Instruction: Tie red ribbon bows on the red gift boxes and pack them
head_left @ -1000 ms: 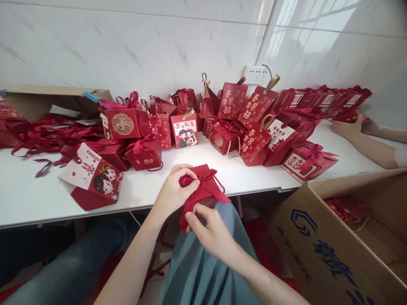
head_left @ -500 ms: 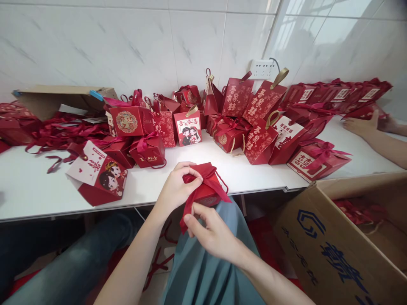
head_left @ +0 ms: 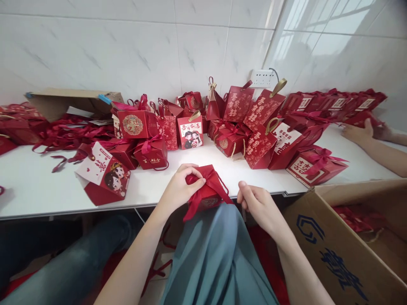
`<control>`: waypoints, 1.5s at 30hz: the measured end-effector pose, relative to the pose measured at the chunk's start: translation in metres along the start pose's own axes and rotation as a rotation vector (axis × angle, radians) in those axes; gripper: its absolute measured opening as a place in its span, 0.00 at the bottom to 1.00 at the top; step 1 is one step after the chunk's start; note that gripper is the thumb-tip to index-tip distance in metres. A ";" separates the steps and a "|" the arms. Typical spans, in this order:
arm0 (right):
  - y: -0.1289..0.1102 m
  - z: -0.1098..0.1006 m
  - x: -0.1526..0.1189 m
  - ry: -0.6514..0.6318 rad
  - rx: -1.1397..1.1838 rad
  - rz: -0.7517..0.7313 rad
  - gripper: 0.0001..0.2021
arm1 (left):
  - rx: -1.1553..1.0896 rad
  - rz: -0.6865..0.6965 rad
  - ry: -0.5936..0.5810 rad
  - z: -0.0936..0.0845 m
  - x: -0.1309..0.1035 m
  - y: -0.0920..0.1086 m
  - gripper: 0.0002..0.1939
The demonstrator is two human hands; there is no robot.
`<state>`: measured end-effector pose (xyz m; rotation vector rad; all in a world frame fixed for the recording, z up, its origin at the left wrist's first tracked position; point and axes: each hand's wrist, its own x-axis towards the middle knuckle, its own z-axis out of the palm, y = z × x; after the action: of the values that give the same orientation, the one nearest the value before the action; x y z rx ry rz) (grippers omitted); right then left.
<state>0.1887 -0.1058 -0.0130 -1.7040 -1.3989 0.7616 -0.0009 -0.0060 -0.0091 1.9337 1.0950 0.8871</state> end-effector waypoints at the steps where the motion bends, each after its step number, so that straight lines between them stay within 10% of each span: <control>1: 0.001 -0.001 0.004 -0.005 -0.030 -0.004 0.26 | -0.002 0.004 0.000 0.000 0.000 0.000 0.05; 11: 0.009 0.000 0.017 -0.430 0.109 -0.064 0.18 | -0.013 -0.037 -0.021 -0.001 0.001 0.000 0.07; 16: -0.008 -0.008 0.052 -0.040 -0.137 -0.164 0.21 | -0.015 -0.023 -0.004 -0.001 0.000 0.001 0.09; 22: -0.038 0.021 0.080 -0.013 -0.336 -0.228 0.26 | 0.198 -0.054 0.437 -0.003 -0.014 0.004 0.13; 28: -0.033 0.029 0.074 -0.012 -0.240 -0.214 0.17 | 0.268 -0.236 0.243 0.000 -0.024 0.010 0.16; 45: 0.002 0.045 0.054 0.029 0.358 -0.182 0.18 | -0.013 -0.208 0.260 0.008 -0.028 -0.003 0.16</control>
<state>0.1636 -0.0449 -0.0358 -1.2900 -1.2877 0.8244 -0.0071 -0.0318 -0.0213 1.6883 1.4092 1.0449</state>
